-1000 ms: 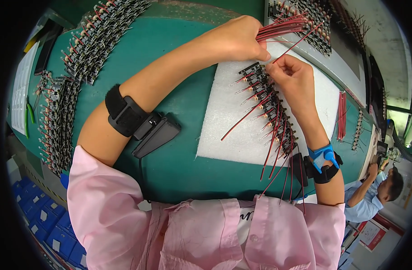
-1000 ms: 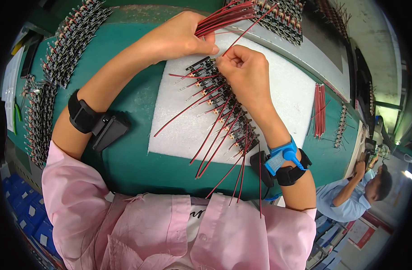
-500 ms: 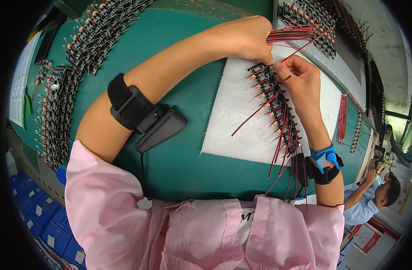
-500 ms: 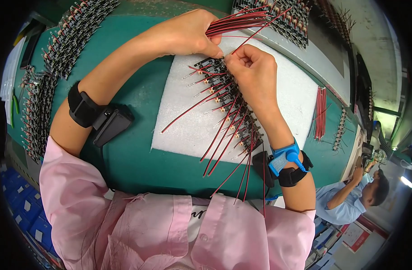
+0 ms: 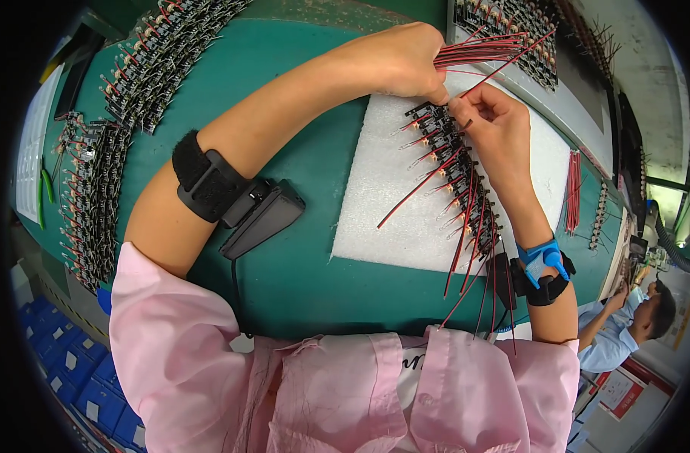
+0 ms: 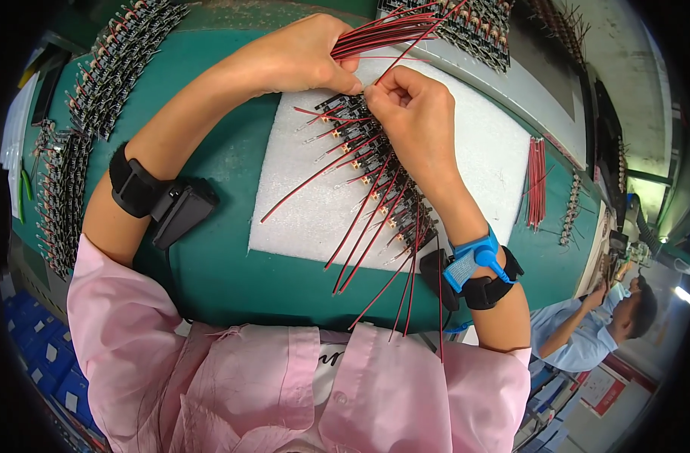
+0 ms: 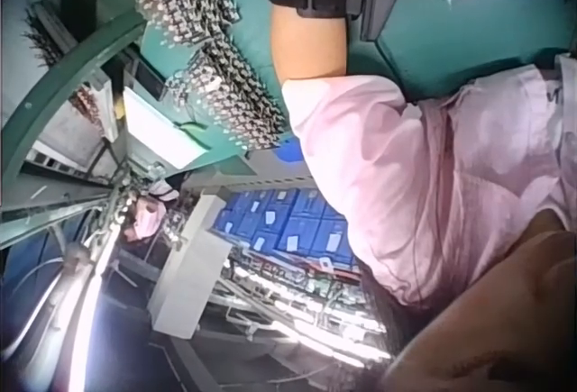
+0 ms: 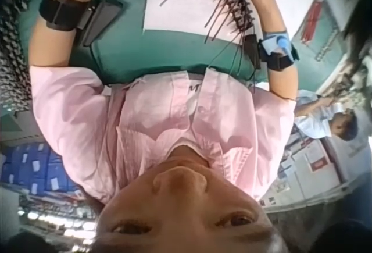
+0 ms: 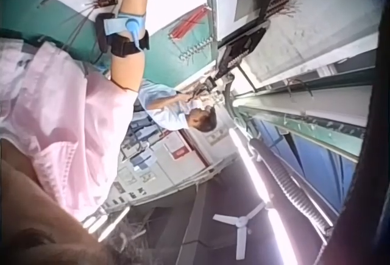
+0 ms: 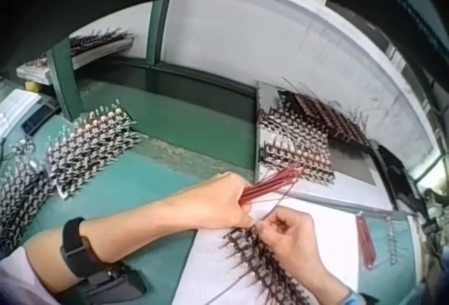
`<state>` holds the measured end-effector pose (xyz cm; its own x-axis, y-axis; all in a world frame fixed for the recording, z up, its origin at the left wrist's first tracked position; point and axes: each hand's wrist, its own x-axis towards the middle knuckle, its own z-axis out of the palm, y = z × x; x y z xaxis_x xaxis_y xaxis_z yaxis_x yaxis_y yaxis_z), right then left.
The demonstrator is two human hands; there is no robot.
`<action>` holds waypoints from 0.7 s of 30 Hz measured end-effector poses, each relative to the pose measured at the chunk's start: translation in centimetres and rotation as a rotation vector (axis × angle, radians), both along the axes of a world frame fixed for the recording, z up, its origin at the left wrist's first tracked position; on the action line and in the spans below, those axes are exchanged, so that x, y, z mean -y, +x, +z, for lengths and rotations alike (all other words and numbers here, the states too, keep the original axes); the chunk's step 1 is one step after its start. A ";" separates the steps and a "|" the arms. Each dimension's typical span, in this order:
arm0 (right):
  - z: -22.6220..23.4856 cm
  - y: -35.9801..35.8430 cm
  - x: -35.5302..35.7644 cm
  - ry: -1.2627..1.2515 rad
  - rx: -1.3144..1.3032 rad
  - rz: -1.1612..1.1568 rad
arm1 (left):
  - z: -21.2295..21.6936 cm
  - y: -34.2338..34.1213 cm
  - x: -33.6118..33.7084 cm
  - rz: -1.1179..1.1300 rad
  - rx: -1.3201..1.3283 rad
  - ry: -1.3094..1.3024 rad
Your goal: The person picks up a bundle of wires and a circuit board strip, then inserts the wires one at a time into the strip. After filling the strip, they set the bundle of wires down and lift the completed circuit board.
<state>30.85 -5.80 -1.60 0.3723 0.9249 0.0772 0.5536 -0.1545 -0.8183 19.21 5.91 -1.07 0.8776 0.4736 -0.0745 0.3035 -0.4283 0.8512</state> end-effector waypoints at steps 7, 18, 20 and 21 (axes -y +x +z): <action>0.2 0.4 -0.1 -0.022 -0.007 0.026 | -0.1 0.0 -0.3 0.001 0.041 -0.013; 0.7 1.4 -0.1 -0.102 -0.005 0.140 | 1.0 -0.8 0.1 0.026 0.062 -0.006; 0.2 1.6 -0.1 -0.055 0.005 0.133 | 1.5 -1.2 0.8 0.043 -0.107 0.077; 0.1 1.5 -0.1 -0.033 0.008 0.132 | 1.7 -1.4 1.0 0.037 -0.109 0.089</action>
<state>32.37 -5.70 -1.52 0.2463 0.9679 0.0489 0.5778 -0.1061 -0.8093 17.86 4.89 0.61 0.8484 0.5144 -0.1251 0.4092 -0.4873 0.7715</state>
